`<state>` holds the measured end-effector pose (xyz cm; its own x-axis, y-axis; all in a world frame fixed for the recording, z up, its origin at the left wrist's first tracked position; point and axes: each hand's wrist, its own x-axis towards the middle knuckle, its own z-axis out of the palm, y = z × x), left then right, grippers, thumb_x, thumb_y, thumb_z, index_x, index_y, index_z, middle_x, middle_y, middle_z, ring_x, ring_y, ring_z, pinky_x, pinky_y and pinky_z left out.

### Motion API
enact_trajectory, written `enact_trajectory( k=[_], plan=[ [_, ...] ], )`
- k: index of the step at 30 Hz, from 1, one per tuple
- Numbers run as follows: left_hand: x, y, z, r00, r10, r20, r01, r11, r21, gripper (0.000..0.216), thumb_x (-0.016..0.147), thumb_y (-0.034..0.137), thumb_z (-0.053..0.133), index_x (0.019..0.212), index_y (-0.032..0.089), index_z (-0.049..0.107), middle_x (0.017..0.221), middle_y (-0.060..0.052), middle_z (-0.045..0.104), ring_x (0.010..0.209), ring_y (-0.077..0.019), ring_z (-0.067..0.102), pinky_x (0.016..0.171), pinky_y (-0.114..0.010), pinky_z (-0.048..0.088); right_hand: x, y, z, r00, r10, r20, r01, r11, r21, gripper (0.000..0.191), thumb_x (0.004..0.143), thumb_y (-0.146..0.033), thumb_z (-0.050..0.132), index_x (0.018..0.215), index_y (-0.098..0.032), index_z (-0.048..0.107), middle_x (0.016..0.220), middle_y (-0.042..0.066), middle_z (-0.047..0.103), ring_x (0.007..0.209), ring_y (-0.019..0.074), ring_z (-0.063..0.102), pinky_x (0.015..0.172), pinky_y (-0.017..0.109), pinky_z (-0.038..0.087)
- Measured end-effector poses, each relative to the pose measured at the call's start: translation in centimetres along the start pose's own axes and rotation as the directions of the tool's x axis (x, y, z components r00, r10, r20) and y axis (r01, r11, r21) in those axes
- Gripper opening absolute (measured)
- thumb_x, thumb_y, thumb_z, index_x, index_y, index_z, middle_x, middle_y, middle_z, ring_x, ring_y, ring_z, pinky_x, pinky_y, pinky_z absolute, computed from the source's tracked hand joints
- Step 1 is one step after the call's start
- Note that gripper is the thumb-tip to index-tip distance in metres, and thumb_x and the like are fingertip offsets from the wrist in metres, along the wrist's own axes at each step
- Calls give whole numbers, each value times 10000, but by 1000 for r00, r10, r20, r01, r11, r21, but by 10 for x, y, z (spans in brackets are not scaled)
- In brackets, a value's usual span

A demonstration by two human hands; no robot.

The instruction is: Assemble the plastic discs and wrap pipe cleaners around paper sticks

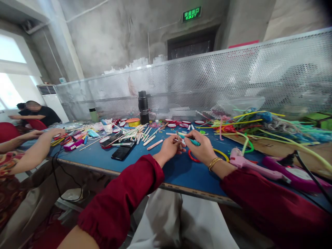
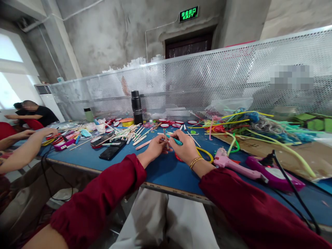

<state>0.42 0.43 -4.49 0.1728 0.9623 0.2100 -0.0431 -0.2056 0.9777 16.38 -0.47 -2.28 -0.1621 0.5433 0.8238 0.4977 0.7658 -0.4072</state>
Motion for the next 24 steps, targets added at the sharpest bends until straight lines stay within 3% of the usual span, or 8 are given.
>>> enact_trajectory(
  k=[24],
  plan=[
    [-2,2,-1,1000,-5,8,5,1000,18,118,943,251,601,1034,177,583,940,-74,751,582,-121,689,515,-190,483,0,2,-1,1000,17,-4,-17,1000,-1,72,890,-300,602,855,-239,613,772,13,696,705,190,634,686,322,460]
  ],
)
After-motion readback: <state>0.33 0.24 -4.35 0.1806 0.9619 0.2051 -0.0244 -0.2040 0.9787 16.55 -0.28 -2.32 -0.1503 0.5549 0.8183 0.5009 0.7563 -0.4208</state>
